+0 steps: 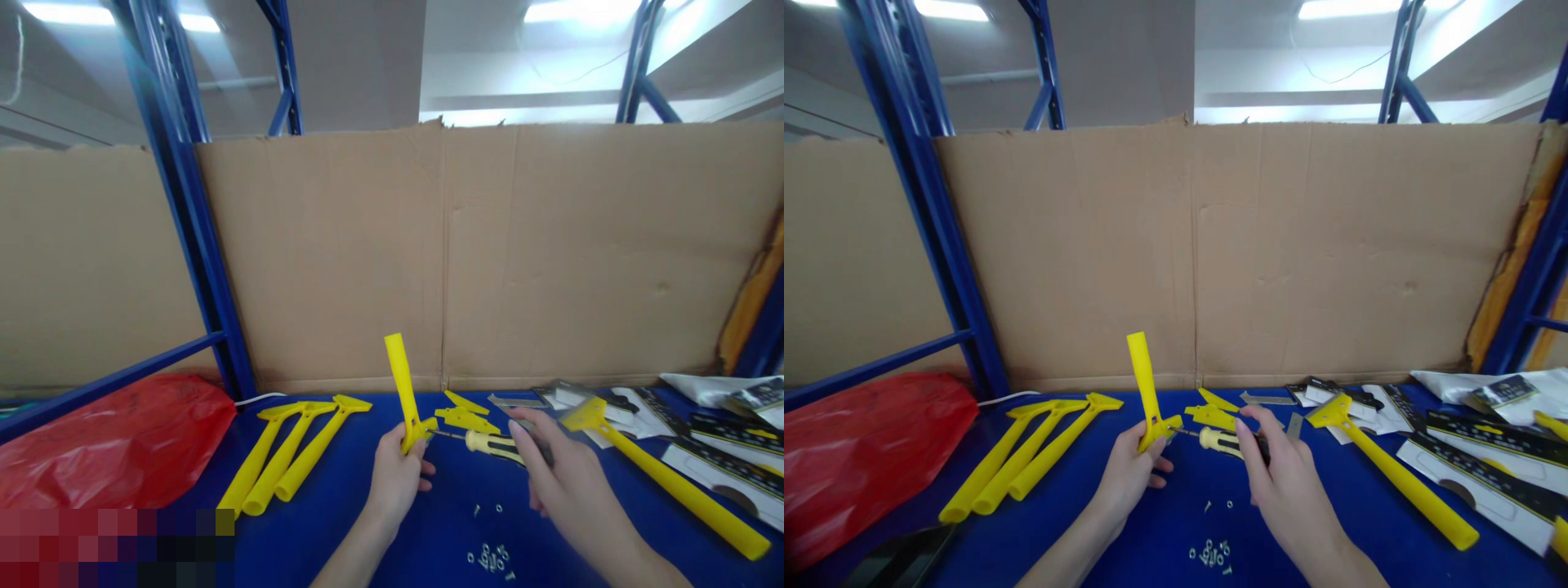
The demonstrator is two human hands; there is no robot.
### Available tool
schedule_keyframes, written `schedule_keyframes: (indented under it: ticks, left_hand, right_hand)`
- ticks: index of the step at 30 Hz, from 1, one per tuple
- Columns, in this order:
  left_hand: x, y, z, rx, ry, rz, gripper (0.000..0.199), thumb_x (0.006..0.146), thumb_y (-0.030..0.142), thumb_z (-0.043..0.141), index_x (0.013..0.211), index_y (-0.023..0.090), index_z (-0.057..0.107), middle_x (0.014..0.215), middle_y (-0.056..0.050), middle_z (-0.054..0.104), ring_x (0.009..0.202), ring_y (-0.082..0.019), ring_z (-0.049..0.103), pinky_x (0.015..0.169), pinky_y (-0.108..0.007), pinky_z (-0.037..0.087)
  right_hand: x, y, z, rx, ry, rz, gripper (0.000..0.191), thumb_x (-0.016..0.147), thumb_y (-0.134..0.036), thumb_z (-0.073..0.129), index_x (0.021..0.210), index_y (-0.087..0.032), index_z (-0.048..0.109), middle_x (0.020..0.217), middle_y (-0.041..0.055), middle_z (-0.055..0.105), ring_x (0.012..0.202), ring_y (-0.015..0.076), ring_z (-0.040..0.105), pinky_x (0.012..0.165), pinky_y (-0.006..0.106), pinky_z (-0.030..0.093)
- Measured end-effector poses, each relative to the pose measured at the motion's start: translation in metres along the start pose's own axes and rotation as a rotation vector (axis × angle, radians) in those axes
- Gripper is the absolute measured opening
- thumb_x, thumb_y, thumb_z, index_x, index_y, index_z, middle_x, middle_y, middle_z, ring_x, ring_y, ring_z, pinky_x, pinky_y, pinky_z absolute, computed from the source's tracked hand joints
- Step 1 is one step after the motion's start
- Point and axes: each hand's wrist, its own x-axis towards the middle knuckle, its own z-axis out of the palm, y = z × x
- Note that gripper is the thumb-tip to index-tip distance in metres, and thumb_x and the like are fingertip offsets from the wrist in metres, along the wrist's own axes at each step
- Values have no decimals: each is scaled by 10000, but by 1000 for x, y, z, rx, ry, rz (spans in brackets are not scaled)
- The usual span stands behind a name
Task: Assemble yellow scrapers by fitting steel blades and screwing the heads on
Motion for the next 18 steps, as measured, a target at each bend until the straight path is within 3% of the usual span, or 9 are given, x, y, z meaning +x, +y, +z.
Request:
schedule_keyframes:
  ticks: [2,6,9,12,15,18]
  left_hand:
    - [0,-1,0,14,-6,7,149,836,54,479,931,100,585,800,-45,595,487,-76,578,342,-150,436]
    - [2,-3,-1,-27,22,-7,153,831,56,496,947,103,583,812,-49,599,490,-81,586,343,-157,444]
    - [3,-5,0,-72,43,-18,151,814,65,540,950,110,586,799,-44,602,479,-83,587,338,-158,441]
    - [3,-5,0,-82,41,-17,131,808,72,558,929,110,592,795,-44,607,479,-81,588,339,-153,441]
    - [1,-3,0,-82,33,-11,118,792,84,591,906,112,603,781,-39,614,474,-82,586,339,-154,442]
    - [0,-2,-1,-73,40,-15,125,779,85,609,902,108,611,777,-41,618,463,-86,585,333,-162,438]
  right_hand:
    - [0,0,-1,-40,50,-42,313,884,-447,396,1079,-228,507,649,-14,613,438,150,588,427,254,474]
    - [-1,3,0,-83,77,-180,358,835,-325,479,1179,-240,428,1018,76,602,810,197,655,618,287,540]
    - [-1,5,2,-52,-1,-143,311,859,-316,447,1158,-236,418,960,67,605,601,153,629,536,279,520]
    - [1,4,1,-68,-7,-98,233,881,-383,421,1055,-237,474,708,-1,606,428,141,557,426,265,443]
    - [3,2,-1,-99,-8,-86,238,904,-426,362,934,-242,510,484,-59,496,377,160,530,385,260,388]
    - [2,1,-2,-145,29,-104,232,891,-413,381,994,-239,495,628,-13,588,507,180,605,462,285,459]
